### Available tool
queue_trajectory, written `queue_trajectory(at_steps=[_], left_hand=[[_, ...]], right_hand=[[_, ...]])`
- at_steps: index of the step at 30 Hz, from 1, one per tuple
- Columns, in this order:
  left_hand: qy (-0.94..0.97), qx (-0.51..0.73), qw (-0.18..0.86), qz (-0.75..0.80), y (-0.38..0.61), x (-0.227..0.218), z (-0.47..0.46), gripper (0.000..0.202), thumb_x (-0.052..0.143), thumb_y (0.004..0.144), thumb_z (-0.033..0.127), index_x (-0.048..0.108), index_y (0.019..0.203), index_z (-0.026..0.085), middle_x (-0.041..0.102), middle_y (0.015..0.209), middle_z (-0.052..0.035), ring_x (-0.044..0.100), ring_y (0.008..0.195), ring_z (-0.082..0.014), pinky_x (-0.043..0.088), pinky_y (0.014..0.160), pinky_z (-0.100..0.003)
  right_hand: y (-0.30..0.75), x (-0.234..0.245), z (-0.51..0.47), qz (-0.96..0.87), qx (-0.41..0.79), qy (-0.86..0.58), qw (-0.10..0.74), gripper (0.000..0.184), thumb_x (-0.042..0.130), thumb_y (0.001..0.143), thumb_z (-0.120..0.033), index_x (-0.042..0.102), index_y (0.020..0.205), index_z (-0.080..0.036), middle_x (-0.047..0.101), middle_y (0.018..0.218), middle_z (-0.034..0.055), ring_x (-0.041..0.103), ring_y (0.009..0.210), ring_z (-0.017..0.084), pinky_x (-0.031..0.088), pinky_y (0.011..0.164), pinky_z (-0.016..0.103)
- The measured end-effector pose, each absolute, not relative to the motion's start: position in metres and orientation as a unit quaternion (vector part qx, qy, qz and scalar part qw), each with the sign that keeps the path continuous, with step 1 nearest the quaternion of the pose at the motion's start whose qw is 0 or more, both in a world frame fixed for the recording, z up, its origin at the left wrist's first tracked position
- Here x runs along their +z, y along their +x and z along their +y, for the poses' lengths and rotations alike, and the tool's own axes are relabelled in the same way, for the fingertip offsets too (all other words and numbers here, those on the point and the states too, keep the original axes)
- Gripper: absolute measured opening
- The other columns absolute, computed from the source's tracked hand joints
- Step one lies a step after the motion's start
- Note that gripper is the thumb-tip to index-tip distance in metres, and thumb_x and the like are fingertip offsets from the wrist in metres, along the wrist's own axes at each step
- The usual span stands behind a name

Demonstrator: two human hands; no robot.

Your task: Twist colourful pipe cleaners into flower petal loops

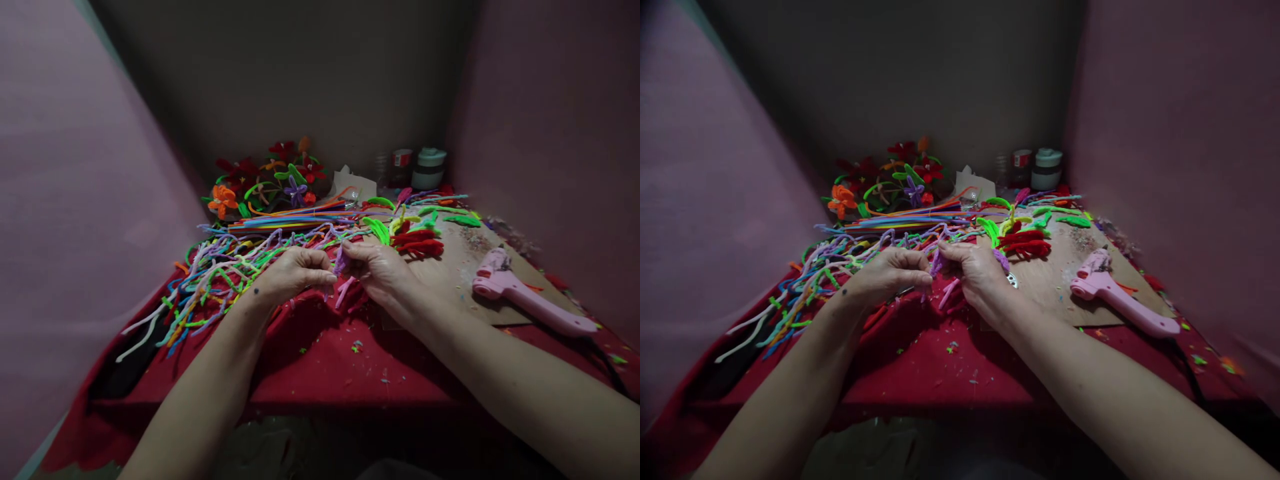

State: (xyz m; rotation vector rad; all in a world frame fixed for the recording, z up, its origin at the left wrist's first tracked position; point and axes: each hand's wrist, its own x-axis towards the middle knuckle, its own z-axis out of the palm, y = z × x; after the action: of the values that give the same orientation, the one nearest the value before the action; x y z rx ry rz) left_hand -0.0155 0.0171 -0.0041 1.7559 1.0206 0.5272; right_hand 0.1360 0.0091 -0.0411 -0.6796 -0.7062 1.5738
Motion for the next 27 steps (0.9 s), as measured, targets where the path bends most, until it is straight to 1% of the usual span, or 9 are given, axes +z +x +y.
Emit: queue_trajectory(at_steps=[3,6,12,16,19,22,25,27], left_hand=[[0.727,0.233,0.481,0.431,-0.016,-0.003,0.018,0.016,0.065,0.065,0.024,0.058,0.058,0.012,0.056,0.051,0.0009,0.046,0.048,-0.0073,0.035,0.047,-0.018],[0.729,0.233,0.474,0.435,-0.017,-0.001,0.017,0.017,0.065,0.065,0.026,0.058,0.06,0.012,0.056,0.052,0.0004,0.048,0.05,-0.0084,0.037,0.048,-0.019],[0.736,0.199,0.509,0.4,-0.015,-0.002,0.014,0.018,0.062,0.069,0.025,0.052,0.061,0.013,0.052,0.051,0.0036,0.042,0.044,-0.0049,0.032,0.045,-0.017],[0.742,0.186,0.518,0.383,-0.013,-0.005,0.014,0.02,0.061,0.071,0.025,0.048,0.06,0.014,0.05,0.05,0.0041,0.043,0.047,-0.0059,0.033,0.047,-0.018],[0.737,0.204,0.509,0.395,-0.015,-0.007,0.016,0.02,0.061,0.071,0.026,0.048,0.061,0.014,0.049,0.05,0.0044,0.039,0.044,-0.0047,0.03,0.044,-0.017],[0.728,0.231,0.502,0.406,-0.019,-0.008,0.019,0.021,0.063,0.07,0.028,0.049,0.062,0.014,0.048,0.051,0.005,0.035,0.044,-0.0039,0.026,0.043,-0.018],[0.725,0.224,0.511,0.403,-0.022,-0.006,0.02,0.021,0.064,0.069,0.027,0.05,0.061,0.013,0.048,0.051,0.0047,0.038,0.046,-0.0046,0.027,0.045,-0.018],[0.724,0.21,0.515,0.409,-0.021,-0.004,0.018,0.02,0.063,0.069,0.026,0.051,0.06,0.013,0.049,0.05,0.0045,0.038,0.044,-0.0044,0.026,0.044,-0.018]], right_hand=[[0.135,-0.045,0.01,-0.323,0.689,-0.265,0.592,0.019,0.073,0.057,-0.029,0.06,0.055,-0.015,0.057,0.052,-0.0027,0.049,0.048,0.008,0.04,0.052,0.023],[0.137,-0.045,0.009,-0.344,0.692,-0.253,0.582,0.017,0.073,0.056,-0.028,0.062,0.058,-0.015,0.06,0.055,-0.0014,0.051,0.052,0.009,0.041,0.053,0.024],[0.136,-0.042,0.008,-0.327,0.668,-0.294,0.6,0.021,0.073,0.055,-0.028,0.056,0.054,-0.016,0.053,0.049,-0.0031,0.046,0.045,0.009,0.036,0.046,0.024],[0.133,-0.041,0.008,-0.284,0.664,-0.289,0.629,0.022,0.074,0.05,-0.019,0.052,0.051,-0.017,0.05,0.047,-0.0049,0.044,0.044,0.008,0.035,0.045,0.023],[0.132,-0.041,0.007,-0.292,0.667,-0.27,0.63,0.02,0.074,0.053,-0.021,0.055,0.053,-0.016,0.053,0.049,-0.0044,0.045,0.046,0.007,0.037,0.047,0.022],[0.134,-0.039,0.005,-0.341,0.672,-0.253,0.606,0.014,0.072,0.059,-0.022,0.06,0.056,-0.015,0.056,0.052,-0.0027,0.049,0.048,0.008,0.04,0.052,0.023],[0.136,-0.036,0.003,-0.347,0.68,-0.254,0.594,0.011,0.072,0.055,-0.015,0.063,0.059,-0.014,0.059,0.056,-0.0011,0.053,0.053,0.01,0.043,0.057,0.025],[0.137,-0.035,0.003,-0.348,0.676,-0.251,0.599,0.009,0.072,0.055,-0.016,0.064,0.06,-0.014,0.061,0.058,-0.0003,0.055,0.055,0.01,0.044,0.058,0.025]])
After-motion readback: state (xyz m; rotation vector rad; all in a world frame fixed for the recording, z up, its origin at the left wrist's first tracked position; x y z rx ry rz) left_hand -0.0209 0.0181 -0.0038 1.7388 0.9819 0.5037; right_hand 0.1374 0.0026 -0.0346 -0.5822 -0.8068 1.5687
